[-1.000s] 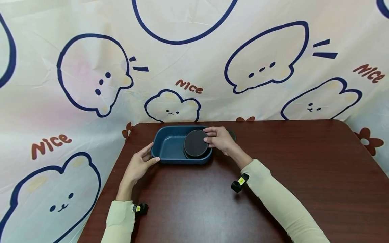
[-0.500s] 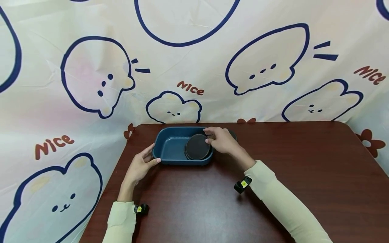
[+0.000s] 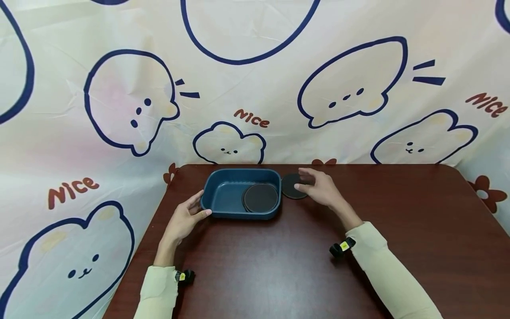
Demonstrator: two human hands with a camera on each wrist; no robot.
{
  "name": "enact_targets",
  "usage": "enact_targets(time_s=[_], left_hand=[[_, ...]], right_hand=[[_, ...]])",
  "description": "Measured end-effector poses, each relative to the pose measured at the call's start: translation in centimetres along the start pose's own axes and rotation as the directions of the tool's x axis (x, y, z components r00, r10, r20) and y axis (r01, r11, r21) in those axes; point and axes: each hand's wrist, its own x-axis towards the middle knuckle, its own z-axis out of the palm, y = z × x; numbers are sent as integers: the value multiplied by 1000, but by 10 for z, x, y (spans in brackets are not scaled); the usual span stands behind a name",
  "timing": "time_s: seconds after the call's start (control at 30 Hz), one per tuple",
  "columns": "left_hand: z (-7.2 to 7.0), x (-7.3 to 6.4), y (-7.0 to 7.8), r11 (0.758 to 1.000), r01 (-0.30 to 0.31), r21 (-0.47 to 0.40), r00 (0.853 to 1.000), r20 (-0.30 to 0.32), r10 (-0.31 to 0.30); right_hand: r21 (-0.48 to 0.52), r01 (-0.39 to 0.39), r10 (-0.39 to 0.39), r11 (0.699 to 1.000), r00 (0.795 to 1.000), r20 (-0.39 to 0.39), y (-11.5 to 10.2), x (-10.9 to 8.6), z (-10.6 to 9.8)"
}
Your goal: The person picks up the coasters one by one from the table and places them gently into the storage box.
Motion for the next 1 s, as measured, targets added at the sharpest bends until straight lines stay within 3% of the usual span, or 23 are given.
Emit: enact_targets(time_s=[0.3, 0.77, 1.0], left_hand=[[-1, -1, -3, 1000, -2, -4, 1000, -2, 2], [0, -5, 1, 999, 7, -36, 1000, 5, -6], [-1, -3, 2, 999, -8, -32, 1000, 6, 8]], right_hand=[[-154, 4, 0, 988, 1000, 28, 26, 15, -11], [-229, 47, -15, 972, 990, 139, 34, 45, -7], [-280, 94, -54, 955, 988, 147, 37, 52, -1]])
